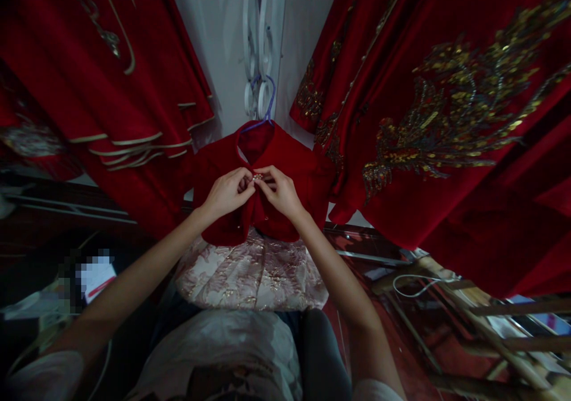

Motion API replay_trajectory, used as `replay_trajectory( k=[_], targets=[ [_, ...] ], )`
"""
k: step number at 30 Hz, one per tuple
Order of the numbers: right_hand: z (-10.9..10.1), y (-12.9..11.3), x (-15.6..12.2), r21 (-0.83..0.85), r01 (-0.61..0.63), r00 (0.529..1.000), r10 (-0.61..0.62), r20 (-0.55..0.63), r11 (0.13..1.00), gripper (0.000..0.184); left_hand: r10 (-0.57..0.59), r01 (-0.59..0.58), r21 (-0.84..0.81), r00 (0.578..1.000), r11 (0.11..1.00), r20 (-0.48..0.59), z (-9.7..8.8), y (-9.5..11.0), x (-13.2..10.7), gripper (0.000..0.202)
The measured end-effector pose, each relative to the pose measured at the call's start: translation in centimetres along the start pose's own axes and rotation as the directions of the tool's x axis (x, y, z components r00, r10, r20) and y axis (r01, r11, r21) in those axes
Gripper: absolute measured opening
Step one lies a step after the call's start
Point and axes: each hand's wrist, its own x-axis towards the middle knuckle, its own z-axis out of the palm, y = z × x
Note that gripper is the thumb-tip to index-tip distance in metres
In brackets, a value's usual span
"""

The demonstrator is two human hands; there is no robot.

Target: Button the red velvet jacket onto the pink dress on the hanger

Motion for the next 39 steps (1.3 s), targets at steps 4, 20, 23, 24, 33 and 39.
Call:
replay_trajectory(
  k=[4,20,23,24,33,39],
  targets=[
    [-0.1,0.1,0.1,0.015,-0.015,1.0,0.015,0.01,1.0,0.024,0.05,-0.05,-0.011,0.998,0.999,0.029,-0.3,-0.3,0.1,0.005],
    [0.3,0.9,0.4,0.042,0.012,1.0,-0.012,0.004,0.999,0.016,0.311,-0.331,0.169,0.941,0.929,0.13,0.2,-0.9,1.1,0.011],
    [1.3,1.5,-0.1,0.056,-0.009,0.997,0.013,-0.072,0.998,0.031,0.215,-0.216,0.147,0.976,0.965,0.026,1.2,-0.7,0.7,0.015],
    [1.6,1.6,-0.5,0.05,-0.006,0.997,0.01,-0.081,0.999,0.04,0.159,-0.156,0.095,0.987,0.983,-0.025,1.7,-0.7,0.5,0.016],
    [-2.2,1.5,-5.4,-0.123,-0.233,0.972,0.232,-0.019,0.965,0.028,-0.024,0.062,-0.345,0.993,0.937,0.114,5.5,-3.6,-1.7,0.025],
    [-4.6,-2.9,-4.9,0.051,-0.234,0.972,0.232,0.044,0.971,0.017,0.056,0.01,-0.348,0.983,0.938,0.178,8.2,-4.3,-3.1,0.049]
  ],
)
